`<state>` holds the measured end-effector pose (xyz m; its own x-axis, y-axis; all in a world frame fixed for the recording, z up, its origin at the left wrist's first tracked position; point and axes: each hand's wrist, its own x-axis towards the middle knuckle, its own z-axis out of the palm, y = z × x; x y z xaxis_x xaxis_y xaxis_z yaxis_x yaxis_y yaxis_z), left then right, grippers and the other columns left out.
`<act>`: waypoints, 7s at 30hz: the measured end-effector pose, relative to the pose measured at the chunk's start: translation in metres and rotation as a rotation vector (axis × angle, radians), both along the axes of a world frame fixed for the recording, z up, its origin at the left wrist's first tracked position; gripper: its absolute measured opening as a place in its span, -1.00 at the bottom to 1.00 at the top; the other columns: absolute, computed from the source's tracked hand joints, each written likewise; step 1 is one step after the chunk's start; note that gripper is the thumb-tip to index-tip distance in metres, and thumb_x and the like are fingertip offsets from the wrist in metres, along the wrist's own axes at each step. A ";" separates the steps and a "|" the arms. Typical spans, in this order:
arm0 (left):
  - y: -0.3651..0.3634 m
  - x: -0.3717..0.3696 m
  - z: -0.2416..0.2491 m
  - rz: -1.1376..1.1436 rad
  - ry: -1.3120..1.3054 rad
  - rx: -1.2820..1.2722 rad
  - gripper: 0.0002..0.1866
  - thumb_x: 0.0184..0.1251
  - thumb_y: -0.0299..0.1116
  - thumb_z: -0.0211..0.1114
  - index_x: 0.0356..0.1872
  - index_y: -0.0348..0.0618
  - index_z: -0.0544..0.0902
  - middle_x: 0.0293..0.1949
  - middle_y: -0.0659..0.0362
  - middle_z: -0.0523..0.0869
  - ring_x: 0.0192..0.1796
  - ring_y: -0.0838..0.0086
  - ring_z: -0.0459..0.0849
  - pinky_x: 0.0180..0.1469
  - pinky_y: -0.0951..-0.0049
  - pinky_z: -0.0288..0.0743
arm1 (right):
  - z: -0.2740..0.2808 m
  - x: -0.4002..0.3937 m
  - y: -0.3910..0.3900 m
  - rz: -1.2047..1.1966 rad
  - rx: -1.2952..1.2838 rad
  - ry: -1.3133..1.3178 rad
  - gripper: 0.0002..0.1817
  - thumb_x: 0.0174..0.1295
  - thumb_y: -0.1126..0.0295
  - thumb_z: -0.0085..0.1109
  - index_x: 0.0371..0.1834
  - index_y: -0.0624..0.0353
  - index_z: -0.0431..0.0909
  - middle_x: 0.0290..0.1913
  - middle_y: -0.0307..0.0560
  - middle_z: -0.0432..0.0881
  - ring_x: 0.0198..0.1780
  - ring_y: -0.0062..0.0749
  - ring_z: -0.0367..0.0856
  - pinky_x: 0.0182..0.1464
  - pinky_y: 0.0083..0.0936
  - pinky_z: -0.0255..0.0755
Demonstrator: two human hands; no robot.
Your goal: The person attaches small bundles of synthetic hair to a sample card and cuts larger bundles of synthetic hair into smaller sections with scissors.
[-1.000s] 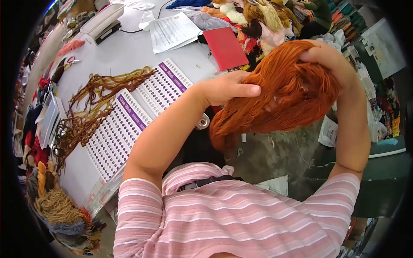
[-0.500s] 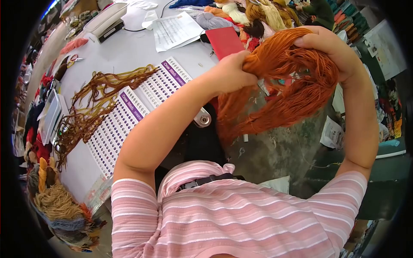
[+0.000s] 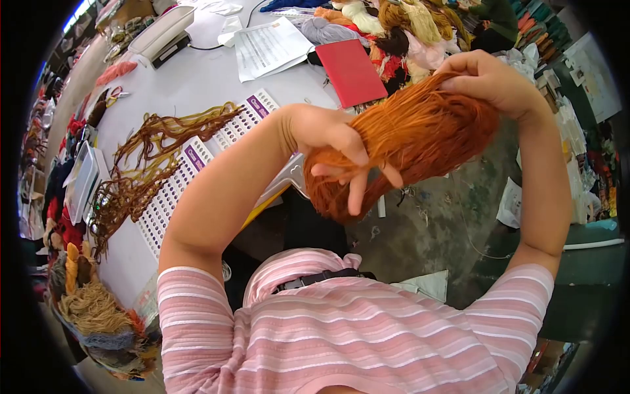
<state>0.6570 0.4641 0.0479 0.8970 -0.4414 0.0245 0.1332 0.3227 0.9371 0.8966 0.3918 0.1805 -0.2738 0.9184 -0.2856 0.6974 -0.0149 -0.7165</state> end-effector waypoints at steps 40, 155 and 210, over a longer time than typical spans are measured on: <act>-0.056 0.021 -0.154 0.742 0.767 -0.618 -0.68 0.41 -0.14 0.06 0.00 -0.13 0.52 -0.38 0.25 0.64 -0.37 0.57 0.57 -0.35 0.56 0.41 | -0.128 0.179 0.430 -0.646 0.121 -1.039 -0.40 0.05 -0.08 0.13 -0.03 0.21 0.61 -0.01 0.14 0.63 0.05 -0.04 0.60 0.07 -0.26 0.45; -0.080 0.080 -0.115 0.194 -0.136 -0.916 0.05 0.13 0.55 -0.39 0.34 -0.22 0.26 0.11 -0.29 0.49 0.08 -0.09 0.58 0.15 0.00 0.42 | -0.062 -0.015 -0.022 -0.481 0.668 1.419 -0.64 0.25 0.39 0.08 0.08 0.30 0.44 -0.03 0.05 0.62 0.03 -0.21 0.60 0.06 -0.26 0.49; -0.034 0.116 -0.025 0.551 -0.106 -0.892 -0.11 0.22 0.40 -0.05 0.21 -0.31 0.34 0.07 -0.13 0.49 0.10 0.18 0.49 0.16 0.13 0.38 | -0.119 -0.045 -0.078 -0.700 0.690 1.119 -0.67 0.11 0.41 0.31 -0.09 0.30 0.51 -0.32 -0.11 0.63 -0.32 -0.50 0.62 -0.26 -0.66 0.42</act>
<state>0.7731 0.4299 0.0232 0.9424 0.2431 0.2298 -0.3103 0.8922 0.3283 0.8512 0.3136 0.0610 0.4911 0.8162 0.3044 -0.2112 0.4506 -0.8674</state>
